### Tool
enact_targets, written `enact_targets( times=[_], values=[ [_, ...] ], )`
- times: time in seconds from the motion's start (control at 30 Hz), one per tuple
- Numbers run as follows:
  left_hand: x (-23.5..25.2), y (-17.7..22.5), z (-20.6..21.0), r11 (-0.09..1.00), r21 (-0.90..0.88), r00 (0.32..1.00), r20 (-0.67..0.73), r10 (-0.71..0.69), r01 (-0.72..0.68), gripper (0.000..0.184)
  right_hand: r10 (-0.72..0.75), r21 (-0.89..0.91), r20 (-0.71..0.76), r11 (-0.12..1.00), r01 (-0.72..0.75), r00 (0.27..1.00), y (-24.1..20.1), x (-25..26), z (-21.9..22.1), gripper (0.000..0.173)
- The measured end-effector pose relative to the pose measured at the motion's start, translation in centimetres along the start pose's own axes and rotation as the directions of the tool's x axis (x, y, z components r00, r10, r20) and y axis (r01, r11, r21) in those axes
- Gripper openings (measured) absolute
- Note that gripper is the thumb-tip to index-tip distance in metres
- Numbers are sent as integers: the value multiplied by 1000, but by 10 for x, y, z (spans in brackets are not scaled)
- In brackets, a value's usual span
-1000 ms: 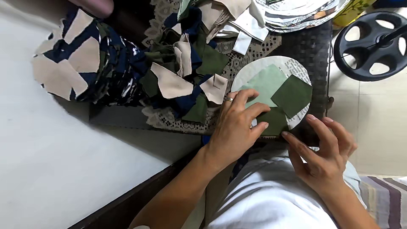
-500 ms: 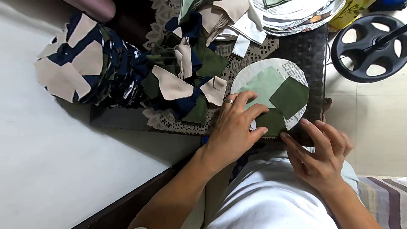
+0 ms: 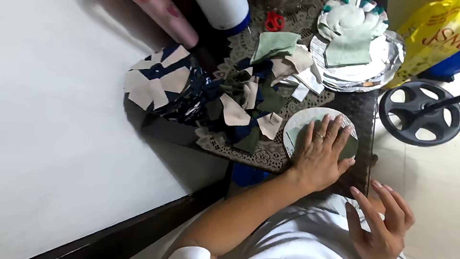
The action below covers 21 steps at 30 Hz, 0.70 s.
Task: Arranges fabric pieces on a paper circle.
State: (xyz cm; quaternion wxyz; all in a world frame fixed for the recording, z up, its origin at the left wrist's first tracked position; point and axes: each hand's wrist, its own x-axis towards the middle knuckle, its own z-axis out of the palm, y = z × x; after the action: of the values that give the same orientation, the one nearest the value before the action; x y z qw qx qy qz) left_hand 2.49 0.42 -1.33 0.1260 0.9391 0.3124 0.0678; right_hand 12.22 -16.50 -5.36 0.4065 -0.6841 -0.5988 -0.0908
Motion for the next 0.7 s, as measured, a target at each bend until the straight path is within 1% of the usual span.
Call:
enact_targets(
  times=[0.1, 0.2, 0.23, 0.3, 0.33, 0.4, 0.47, 0.53, 0.63, 0.7],
  values=[
    [2, 0, -4, 1000, -3, 993, 114, -23, 23, 68, 4, 2, 0, 1000, -4, 1000, -1, -2, 0, 28],
    [3, 0, -14, 994, -99, 988, 152, -35, 50, 69, -6, 9, -6, 1000, 6, 1000, -4, -1, 1, 27],
    [3, -3, -19, 986, -153, 991, 125, -49, 68, 68, -11, 12, -9, 1000, 11, 1000, -5, 0, 0, 27],
    [3, -16, -29, 974, -209, 994, -49, -97, 85, 59, -19, 14, -17, 1000, 20, 1000, -6, 1, -1, 28],
    [6, -28, -39, 971, -219, 987, -105, -122, 96, 53, -19, 15, -19, 1000, 20, 1000, -6, 0, -2, 28],
    [12, -58, -63, 970, -202, 973, -158, -169, 135, 37, -20, 24, -27, 999, 21, 999, -8, 0, -2, 28],
    [17, -84, -88, 958, -156, 962, -97, -256, 239, 24, -20, 33, -25, 999, 21, 999, -10, 0, -3, 27],
    [23, -101, -102, 940, -89, 943, -22, -332, 329, 18, -13, 40, -23, 999, 14, 1000, -12, 0, -3, 26],
    [33, -117, -105, 933, 32, 926, 109, -361, 360, 18, -8, 46, -35, 999, 10, 999, -13, 0, -4, 26],
    [39, -117, -107, 929, 94, 912, 176, -369, 358, 19, -5, 48, -45, 999, 8, 999, -13, -1, -4, 25]
  ],
)
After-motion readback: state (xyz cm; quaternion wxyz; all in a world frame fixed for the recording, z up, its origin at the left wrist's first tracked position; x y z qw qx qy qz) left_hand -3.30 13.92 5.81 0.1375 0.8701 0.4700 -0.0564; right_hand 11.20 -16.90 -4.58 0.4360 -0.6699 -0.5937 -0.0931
